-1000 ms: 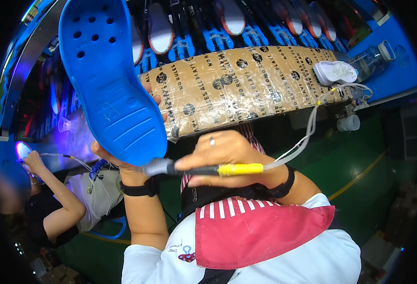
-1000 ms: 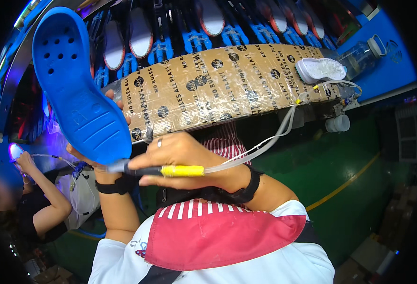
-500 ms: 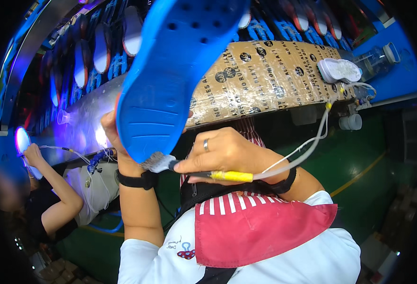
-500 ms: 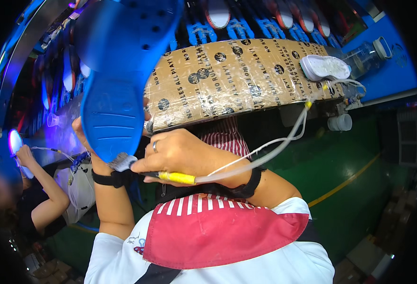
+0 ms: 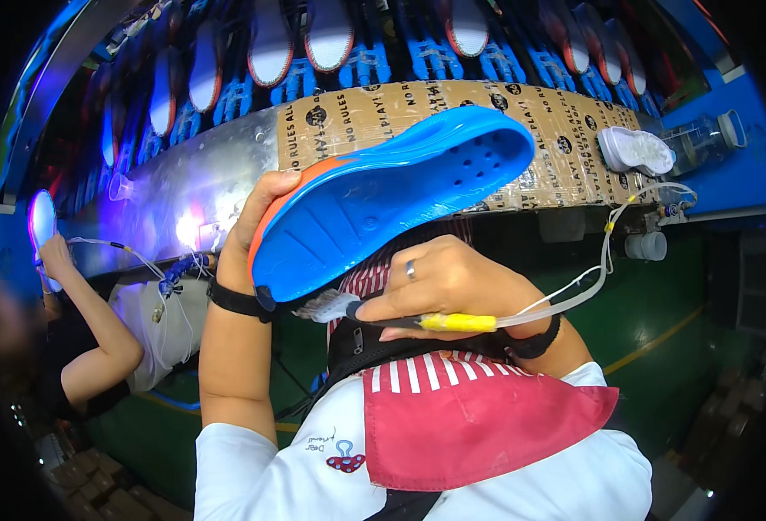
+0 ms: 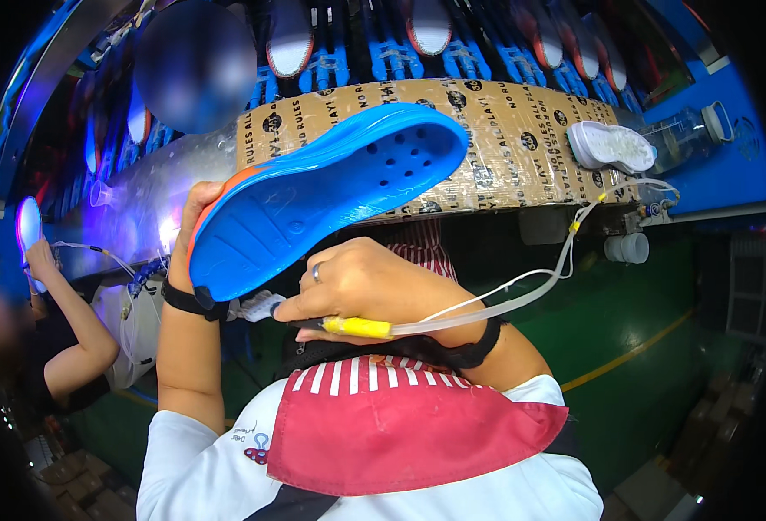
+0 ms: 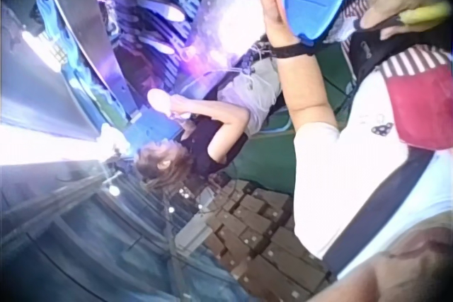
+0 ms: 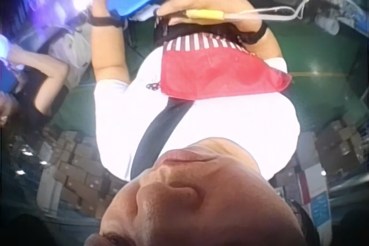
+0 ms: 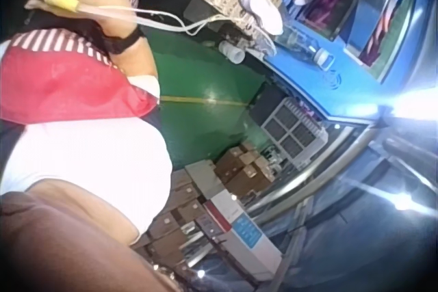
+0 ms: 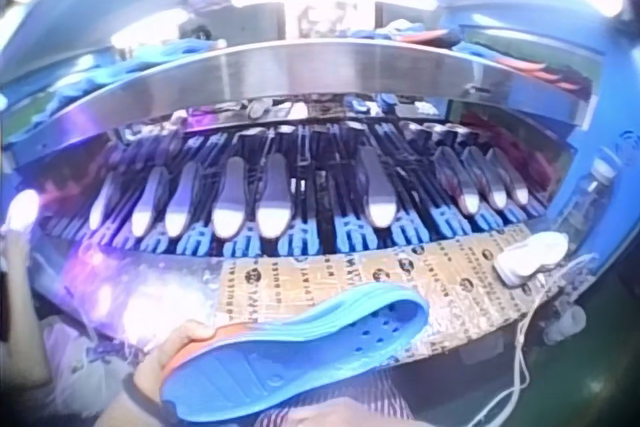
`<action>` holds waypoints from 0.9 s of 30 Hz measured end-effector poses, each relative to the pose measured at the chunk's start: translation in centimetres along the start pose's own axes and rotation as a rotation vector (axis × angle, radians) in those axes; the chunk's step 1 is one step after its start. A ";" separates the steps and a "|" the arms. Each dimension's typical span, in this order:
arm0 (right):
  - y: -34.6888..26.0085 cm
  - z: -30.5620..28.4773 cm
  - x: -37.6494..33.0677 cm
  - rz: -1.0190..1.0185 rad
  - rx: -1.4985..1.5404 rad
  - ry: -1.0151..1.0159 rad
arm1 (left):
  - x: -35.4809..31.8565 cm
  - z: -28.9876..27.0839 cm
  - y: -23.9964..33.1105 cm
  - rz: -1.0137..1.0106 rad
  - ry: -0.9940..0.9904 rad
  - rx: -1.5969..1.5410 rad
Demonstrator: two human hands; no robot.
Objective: Applying adhesive to the edges and surfaces of blue shoe soles using a brush tool on an assembly line.
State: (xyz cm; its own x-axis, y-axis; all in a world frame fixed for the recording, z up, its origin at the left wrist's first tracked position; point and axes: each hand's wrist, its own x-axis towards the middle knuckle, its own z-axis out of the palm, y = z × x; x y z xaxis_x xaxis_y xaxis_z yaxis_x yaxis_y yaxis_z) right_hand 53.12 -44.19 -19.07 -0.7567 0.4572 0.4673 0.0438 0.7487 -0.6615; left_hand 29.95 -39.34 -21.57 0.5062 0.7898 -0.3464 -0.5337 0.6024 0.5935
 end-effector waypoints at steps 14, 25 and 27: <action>0.5 0.8 -0.6 0.056 -0.141 0.196 | -2.7 1.0 1.2 0.065 0.221 0.086; 2.2 -0.2 -1.7 0.534 0.367 0.527 | -2.6 -0.9 -2.5 0.073 0.028 0.150; 2.4 -0.6 -2.2 0.583 0.356 0.680 | -2.6 -1.2 -3.1 0.050 0.006 0.045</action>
State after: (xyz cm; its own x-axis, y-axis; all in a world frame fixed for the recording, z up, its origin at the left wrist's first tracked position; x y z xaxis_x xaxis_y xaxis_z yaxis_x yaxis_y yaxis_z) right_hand 55.30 -43.11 -21.28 -0.1340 0.9755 0.1744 0.0082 0.1771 -0.9842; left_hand 29.45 -43.15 -23.39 0.4757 0.8194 -0.3196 -0.5273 0.5566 0.6420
